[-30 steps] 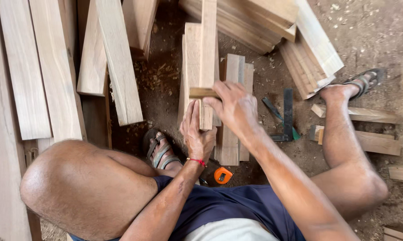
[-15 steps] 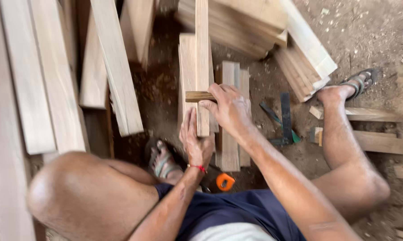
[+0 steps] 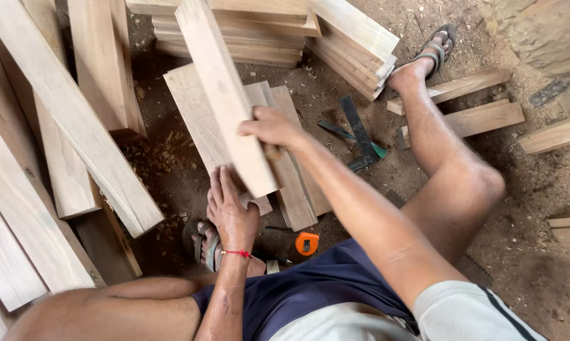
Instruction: The person uses a wooden block to mark lines on multiple pieces of wood, then uses a square and a pencil to draw precise lines on another wooden piece.
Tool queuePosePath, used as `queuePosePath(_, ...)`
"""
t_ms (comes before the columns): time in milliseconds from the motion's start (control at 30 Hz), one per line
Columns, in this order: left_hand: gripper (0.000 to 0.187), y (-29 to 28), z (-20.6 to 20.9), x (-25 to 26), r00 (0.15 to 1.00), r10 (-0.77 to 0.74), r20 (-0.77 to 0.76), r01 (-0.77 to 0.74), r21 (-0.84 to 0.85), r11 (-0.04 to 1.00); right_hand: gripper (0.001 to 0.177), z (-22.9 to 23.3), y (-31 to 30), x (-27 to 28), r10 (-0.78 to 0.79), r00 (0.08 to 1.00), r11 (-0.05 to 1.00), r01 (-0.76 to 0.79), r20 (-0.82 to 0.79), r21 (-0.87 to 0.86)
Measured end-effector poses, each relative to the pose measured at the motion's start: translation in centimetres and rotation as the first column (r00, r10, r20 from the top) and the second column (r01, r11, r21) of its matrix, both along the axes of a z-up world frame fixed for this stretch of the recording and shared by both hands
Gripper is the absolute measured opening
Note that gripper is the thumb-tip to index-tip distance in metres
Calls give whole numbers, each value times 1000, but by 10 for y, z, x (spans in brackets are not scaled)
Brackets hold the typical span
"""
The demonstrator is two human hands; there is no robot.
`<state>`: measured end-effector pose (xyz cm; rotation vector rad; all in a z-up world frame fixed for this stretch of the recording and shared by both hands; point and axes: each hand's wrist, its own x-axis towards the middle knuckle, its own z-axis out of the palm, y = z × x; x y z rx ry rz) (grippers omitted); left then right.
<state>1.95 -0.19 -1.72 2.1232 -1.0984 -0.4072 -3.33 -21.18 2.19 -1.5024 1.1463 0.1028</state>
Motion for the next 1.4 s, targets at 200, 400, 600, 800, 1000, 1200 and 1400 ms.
queuePosePath(200, 62, 4, 2, -15, 999, -22, -28, 17, -179, 984, 31, -37, -11, -118, -37, 968, 931, -57, -249, -361)
queuePosePath(400, 56, -14, -13, -53, 764, -130, -632, 235, 85, 968, 30, -76, 12, -169, -230, 901, 819, -26, -369, -574)
queuePosePath(600, 82, -25, -68, -87, 837, -191, -513, 306, 150, 940, 38, -130, 39, -165, 135, 900, 688, -386, -414, -615)
queuePosePath(800, 103, -35, -92, -104, 873, -6, -488, 141, 240, 961, 58, -155, 8, -175, -223, 916, 698, -90, -334, -711)
queuePosePath(1000, 112, -72, -168, -107, 816, 185, -547, -92, 192, 977, 36, -141, -2, -177, -54, 895, 914, -134, -442, -383)
queuePosePath(1200, 109, -86, -224, -119, 774, 301, -557, -131, 324, 937, 49, -147, 1, -186, 9, 946, 901, -148, -323, -408)
queuePosePath(1400, 121, -94, -213, -106, 719, 413, -560, -223, 378, 899, 52, -140, -22, -179, 100, 914, 875, -269, -393, -402)
